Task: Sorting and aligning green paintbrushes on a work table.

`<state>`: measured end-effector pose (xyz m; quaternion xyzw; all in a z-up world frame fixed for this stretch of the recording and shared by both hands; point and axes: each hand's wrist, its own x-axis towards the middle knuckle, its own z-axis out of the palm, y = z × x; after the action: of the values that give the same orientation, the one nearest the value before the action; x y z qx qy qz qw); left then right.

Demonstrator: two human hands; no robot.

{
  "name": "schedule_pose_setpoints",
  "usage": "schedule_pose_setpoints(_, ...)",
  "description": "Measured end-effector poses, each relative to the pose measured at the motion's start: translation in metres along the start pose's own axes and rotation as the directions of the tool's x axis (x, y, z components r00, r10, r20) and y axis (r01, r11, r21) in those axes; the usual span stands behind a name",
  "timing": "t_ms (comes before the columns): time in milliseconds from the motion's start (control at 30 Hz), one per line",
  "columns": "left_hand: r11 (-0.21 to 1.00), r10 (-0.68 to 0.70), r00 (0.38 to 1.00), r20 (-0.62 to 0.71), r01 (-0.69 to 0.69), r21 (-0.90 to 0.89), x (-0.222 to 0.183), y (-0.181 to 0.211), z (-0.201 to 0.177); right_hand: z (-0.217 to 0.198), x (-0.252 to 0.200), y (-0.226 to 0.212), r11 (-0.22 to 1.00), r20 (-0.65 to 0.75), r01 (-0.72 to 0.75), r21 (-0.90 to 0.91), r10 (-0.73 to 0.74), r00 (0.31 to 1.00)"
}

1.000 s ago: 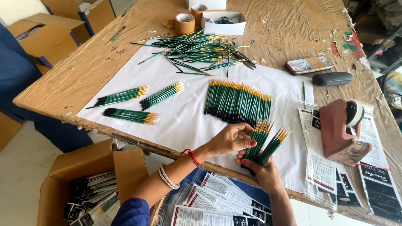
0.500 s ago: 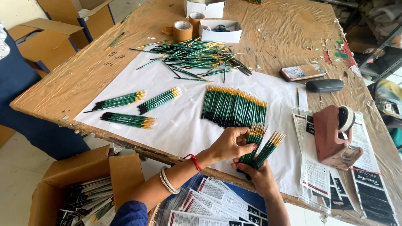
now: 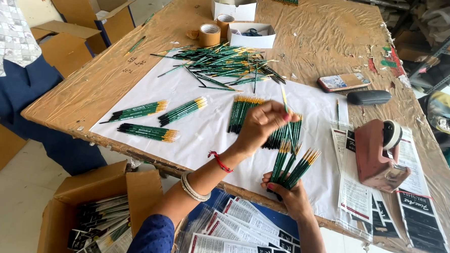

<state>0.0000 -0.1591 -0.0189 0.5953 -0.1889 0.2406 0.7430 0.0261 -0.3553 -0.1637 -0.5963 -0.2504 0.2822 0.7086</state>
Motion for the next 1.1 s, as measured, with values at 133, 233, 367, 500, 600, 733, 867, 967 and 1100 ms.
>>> schedule_pose_setpoints(133, 0.965, -0.074, 0.97, -0.233, 0.011, -0.26, -0.004, 0.015, -0.008, 0.0, 0.0, -0.001, 1.0, -0.023, -0.004, 0.005, 0.004, 1.0)
schedule_pose_setpoints(233, 0.992, -0.126, 0.978, -0.167, 0.122, -0.034, -0.036, -0.032, -0.015, -0.002, 0.002, 0.004, 1.0, -0.03, -0.014, 0.006, 0.014, 0.999)
schedule_pose_setpoints(367, 0.961, -0.254, 0.967, 0.003, 0.252, 0.11, -0.076, -0.073, -0.012, -0.002, 0.003, 0.006, 1.0, -0.071, -0.027, 0.004, 0.028, 0.997)
schedule_pose_setpoints(500, 0.93, -0.362, 0.932, -0.029, 0.363, 0.054, -0.081, -0.064, -0.003, -0.004, 0.002, 0.007, 0.997, -0.03, 0.047, -0.054, -0.049, 0.998)
schedule_pose_setpoints(600, 0.927, -0.347, 0.936, -0.059, 0.352, 0.132, -0.079, -0.063, -0.002, -0.003, 0.002, 0.004, 0.997, -0.043, 0.039, -0.064, -0.042, 0.998)
schedule_pose_setpoints(733, 0.942, -0.091, 0.994, -0.054, 0.104, 0.319, -0.072, -0.078, -0.013, -0.002, 0.002, 0.004, 0.999, -0.077, -0.047, 0.002, 0.047, 0.996)
schedule_pose_setpoints(867, 0.995, -0.022, 0.984, -0.179, 0.038, 0.087, -0.033, -0.038, -0.031, -0.004, 0.0, 0.007, 1.0, -0.008, 0.004, -0.012, -0.004, 1.0)
schedule_pose_setpoints(967, 0.993, -0.083, 0.954, -0.287, 0.057, -0.1, -0.023, 0.004, -0.046, 0.0, 0.001, -0.001, 0.999, -0.015, 0.008, -0.047, -0.009, 1.0)
schedule_pose_setpoints(1100, 0.975, -0.008, 0.914, -0.406, -0.084, -0.208, -0.045, -0.002, -0.069, 0.004, -0.001, -0.006, 0.998, -0.048, -0.028, -0.063, 0.025, 0.999)
